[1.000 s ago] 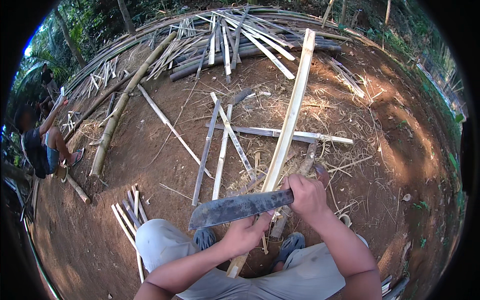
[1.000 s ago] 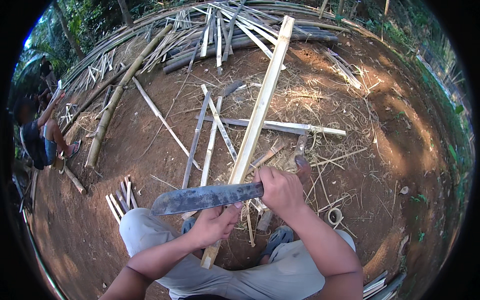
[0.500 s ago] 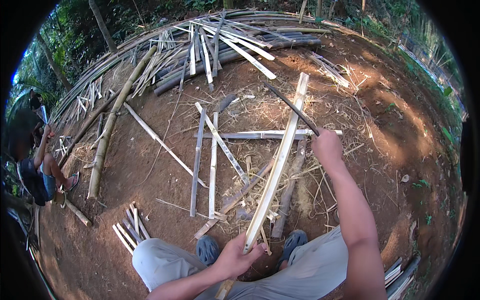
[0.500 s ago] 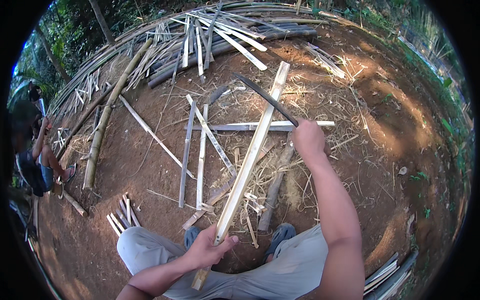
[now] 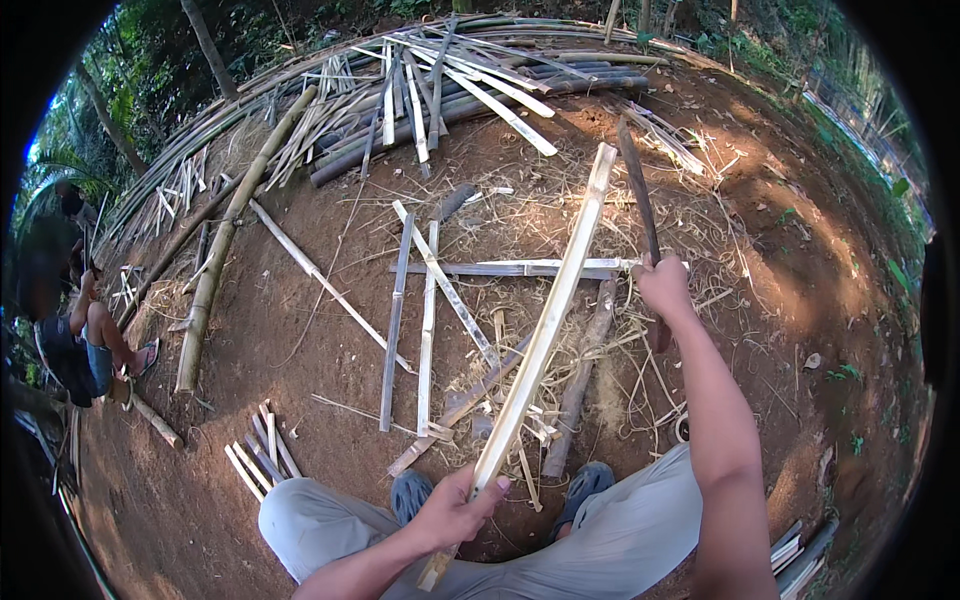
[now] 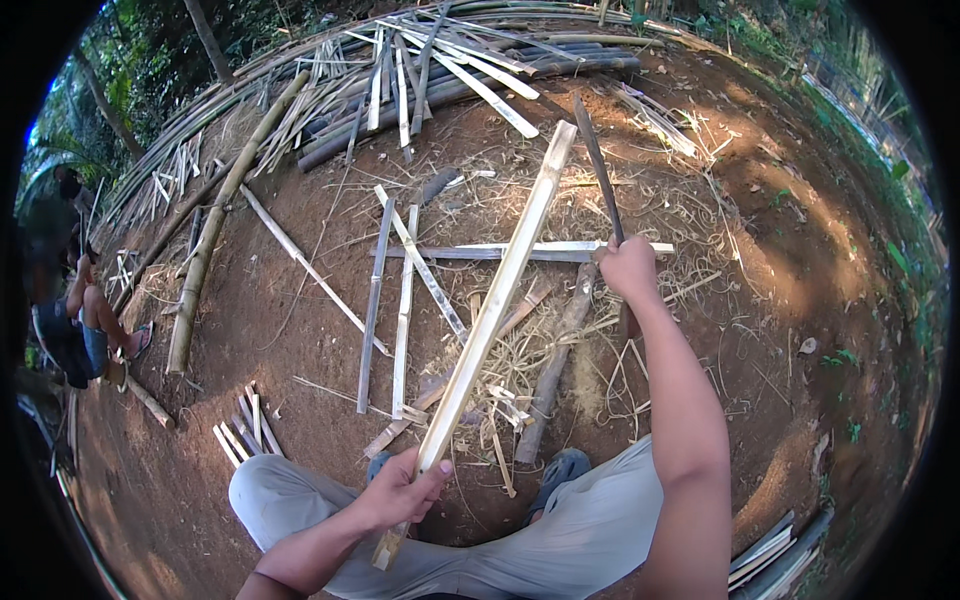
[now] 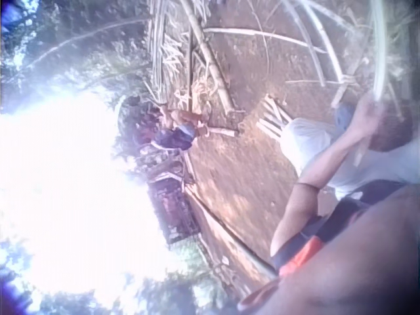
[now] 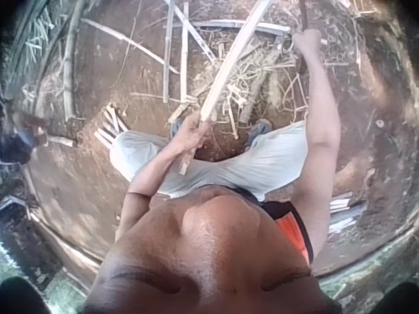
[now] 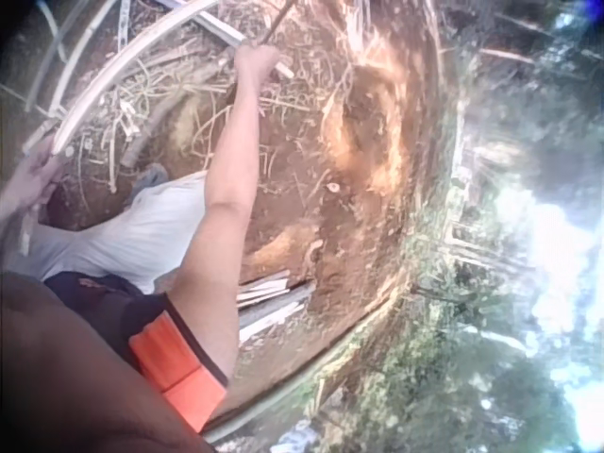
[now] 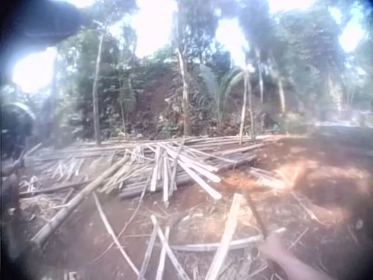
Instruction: The person sits on the ground and uses a machete to split long bamboo poles into thin strips. They repeatedly strike the bamboo against a wooden block to separate the layers, then use the blade to shave and refine the strips. The finished strips are placed in a pile on the ground.
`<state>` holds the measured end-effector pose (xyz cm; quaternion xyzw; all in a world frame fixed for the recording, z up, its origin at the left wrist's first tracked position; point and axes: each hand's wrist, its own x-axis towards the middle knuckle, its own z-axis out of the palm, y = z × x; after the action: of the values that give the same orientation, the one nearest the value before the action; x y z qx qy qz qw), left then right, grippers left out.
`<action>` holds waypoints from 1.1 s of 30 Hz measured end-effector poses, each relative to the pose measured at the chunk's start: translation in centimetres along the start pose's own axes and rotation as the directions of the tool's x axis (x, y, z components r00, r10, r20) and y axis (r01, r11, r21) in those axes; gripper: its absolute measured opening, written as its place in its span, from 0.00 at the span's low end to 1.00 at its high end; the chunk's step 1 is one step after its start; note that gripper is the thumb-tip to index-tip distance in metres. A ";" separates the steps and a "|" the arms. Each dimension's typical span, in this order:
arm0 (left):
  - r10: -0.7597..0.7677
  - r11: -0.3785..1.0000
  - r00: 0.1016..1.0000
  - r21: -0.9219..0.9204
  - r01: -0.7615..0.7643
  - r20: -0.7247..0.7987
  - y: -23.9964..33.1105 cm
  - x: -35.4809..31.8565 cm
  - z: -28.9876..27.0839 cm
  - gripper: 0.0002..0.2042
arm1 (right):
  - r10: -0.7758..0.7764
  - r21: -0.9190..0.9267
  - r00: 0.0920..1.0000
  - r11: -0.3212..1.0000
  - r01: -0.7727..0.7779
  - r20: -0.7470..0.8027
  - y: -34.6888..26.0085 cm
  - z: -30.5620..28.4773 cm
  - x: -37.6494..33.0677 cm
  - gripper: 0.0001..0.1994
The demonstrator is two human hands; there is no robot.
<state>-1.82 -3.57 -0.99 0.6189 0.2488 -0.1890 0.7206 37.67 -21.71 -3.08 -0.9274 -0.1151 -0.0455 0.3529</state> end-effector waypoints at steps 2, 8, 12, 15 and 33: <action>0.029 0.996 1.000 -0.079 -0.029 0.002 0.6 0.9 -0.2 0.15 | 0.092 0.335 0.992 0.935 -0.117 0.090 -2.2 0.5 -0.3 0.13; 0.035 0.988 0.999 -0.148 -0.031 0.026 0.6 2.2 0.4 0.22 | 0.096 0.754 0.877 0.473 -0.456 0.471 -8.7 -0.4 -3.7 0.19; -0.009 0.999 0.994 -0.048 0.014 0.105 0.2 3.0 -0.5 0.25 | 0.046 0.777 0.878 0.445 -0.445 0.476 -8.6 -0.2 -3.5 0.15; 0.230 0.951 0.972 0.221 -0.216 -0.037 -0.5 4.9 -1.1 0.24 | -0.048 0.838 0.864 0.273 -0.472 0.502 -8.6 -0.9 -3.5 0.15; 0.870 0.156 0.481 0.861 -0.484 0.113 11.7 11.8 -1.7 0.15 | -0.382 0.937 0.898 0.338 -0.083 0.217 -14.9 -4.0 -9.0 0.19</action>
<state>14.29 0.43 1.15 0.9353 -0.0385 0.2137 0.2793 25.24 -15.24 7.99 -0.5325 -0.2769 0.1861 0.7779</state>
